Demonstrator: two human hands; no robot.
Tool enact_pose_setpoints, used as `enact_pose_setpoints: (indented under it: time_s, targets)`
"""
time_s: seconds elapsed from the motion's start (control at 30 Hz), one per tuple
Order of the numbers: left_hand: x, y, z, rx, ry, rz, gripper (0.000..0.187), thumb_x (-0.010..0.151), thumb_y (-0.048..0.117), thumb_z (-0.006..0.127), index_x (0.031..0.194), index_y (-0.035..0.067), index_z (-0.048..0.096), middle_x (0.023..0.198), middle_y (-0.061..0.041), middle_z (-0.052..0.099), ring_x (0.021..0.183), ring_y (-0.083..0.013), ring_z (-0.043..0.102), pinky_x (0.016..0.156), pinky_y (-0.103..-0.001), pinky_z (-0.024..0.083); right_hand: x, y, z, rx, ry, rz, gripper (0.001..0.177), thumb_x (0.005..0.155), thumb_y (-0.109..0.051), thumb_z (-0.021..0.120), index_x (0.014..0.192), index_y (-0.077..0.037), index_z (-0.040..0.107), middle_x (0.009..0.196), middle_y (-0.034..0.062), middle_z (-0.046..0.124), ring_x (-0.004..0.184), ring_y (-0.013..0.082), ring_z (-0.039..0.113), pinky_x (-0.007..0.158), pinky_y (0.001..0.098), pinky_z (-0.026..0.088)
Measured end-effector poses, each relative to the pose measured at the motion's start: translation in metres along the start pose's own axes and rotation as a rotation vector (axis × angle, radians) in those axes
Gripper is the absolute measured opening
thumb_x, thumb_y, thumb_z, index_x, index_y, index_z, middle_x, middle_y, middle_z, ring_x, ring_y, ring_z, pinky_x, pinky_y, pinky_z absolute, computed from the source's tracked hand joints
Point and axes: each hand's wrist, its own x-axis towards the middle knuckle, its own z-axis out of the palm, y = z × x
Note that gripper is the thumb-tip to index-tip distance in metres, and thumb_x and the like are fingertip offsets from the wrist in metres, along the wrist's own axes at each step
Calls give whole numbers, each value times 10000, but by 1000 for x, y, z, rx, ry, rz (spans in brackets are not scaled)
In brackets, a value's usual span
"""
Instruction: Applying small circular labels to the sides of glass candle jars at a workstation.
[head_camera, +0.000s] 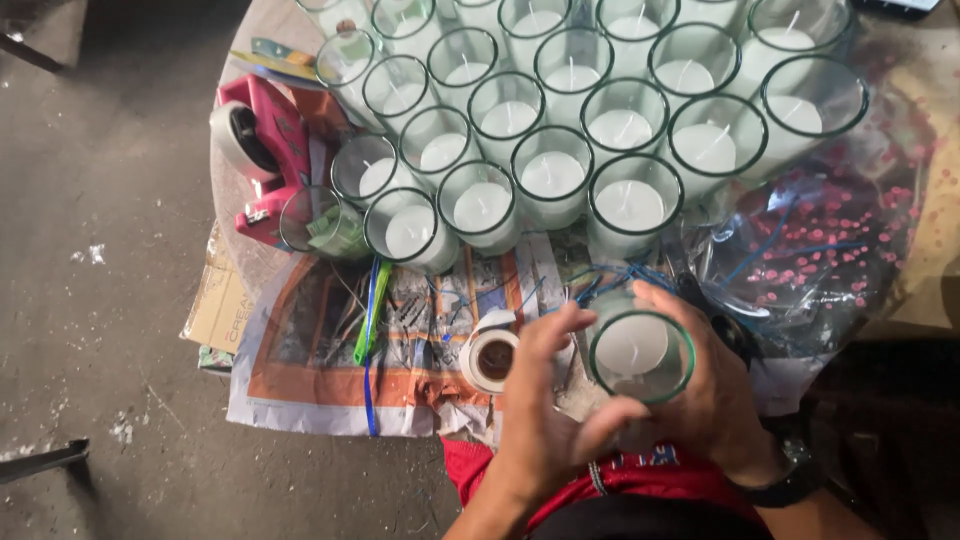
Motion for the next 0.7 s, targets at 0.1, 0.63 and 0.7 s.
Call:
enact_pose_setpoints:
  time_s: [0.1,0.63,0.7]
  targets:
    - [8,3,-10,-174,103,-137,455,799,181,560,1193,47,377,1011,-106,546,933,-197,524,789,-288,455,9,-7,-3,20,-31,255,788,597,-418,633,1208,12,381,1228,143,477,1149,253,462,966,334,347]
    - [31,-14,7,-1199,319,-587,166,836,35,511,991,-24,518,874,-187,601,802,-312,609,675,-307,497,9,-13,-4,-48,-25,140,748,656,-379,613,1215,40,348,1232,174,463,1153,285,463,962,344,372]
    - [31,-13,8,-1207,311,-565,164,825,30,524,981,-19,521,903,-178,585,872,-327,592,704,-290,480,9,-14,-4,-67,-22,157,744,652,-374,620,1213,35,354,1228,170,468,1143,283,471,951,341,378]
